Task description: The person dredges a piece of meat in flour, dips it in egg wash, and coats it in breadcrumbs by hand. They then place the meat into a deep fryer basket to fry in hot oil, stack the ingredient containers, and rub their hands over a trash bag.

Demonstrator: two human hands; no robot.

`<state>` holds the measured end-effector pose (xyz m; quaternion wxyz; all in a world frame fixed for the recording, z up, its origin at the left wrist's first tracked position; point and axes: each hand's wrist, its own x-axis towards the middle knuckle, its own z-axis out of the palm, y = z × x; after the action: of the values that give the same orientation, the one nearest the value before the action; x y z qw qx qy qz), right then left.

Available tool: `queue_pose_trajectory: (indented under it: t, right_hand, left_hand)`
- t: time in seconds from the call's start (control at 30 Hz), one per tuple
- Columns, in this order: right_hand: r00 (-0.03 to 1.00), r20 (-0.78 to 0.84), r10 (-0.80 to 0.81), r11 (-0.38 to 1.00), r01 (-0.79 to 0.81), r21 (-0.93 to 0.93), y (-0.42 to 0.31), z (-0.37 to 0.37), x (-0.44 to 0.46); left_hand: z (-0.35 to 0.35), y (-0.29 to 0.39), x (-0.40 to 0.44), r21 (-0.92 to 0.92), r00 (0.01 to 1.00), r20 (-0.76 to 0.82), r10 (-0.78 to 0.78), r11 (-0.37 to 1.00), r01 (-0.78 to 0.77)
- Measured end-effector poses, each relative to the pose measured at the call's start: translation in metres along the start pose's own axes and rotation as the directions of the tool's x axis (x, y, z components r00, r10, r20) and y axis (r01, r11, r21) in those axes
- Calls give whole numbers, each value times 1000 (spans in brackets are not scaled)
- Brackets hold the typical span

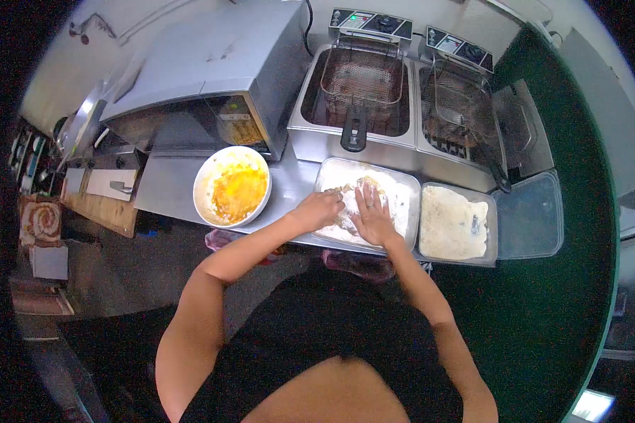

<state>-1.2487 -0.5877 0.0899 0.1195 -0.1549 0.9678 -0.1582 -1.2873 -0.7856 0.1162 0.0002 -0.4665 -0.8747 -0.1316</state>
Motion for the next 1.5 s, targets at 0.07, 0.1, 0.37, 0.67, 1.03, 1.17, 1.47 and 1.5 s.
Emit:
queue_pose_trajectory:
  t: [0.07,0.1,0.37,0.67,1.03,1.17,1.47,1.5]
  right_hand:
    - [1000,31,-2,999,1,36,5,0,2]
    - [999,48,-4,998,2,55,2,-5,2]
    - [967,-252,-45,966,106,235,-14,-22,-24]
    - [968,-238,80,797,81,598,8,-55,-37]
    - [999,-35,4,562,27,827,6,-83,-53]
    - [997,69,26,533,-72,843,23,-59,-36]
    - [977,-203,62,835,61,547,40,-38,-8]
    - [969,-228,97,899,13,438,32,-45,-12]
  left_hand:
    - [0,1,2,8,1000,21,11,1000,-11]
    - [-1,0,3,21,999,38,21,1000,-22]
    - [-32,6,33,2,992,-116,56,998,-56]
    - [-100,24,75,3,985,1,172,985,-173]
    - [-145,49,66,-20,983,32,180,984,-179]
    - [-117,29,83,-58,973,207,99,994,-89]
    - [-50,-8,114,-92,990,141,-26,995,39]
    - [-42,-9,116,-73,991,130,-25,997,34]
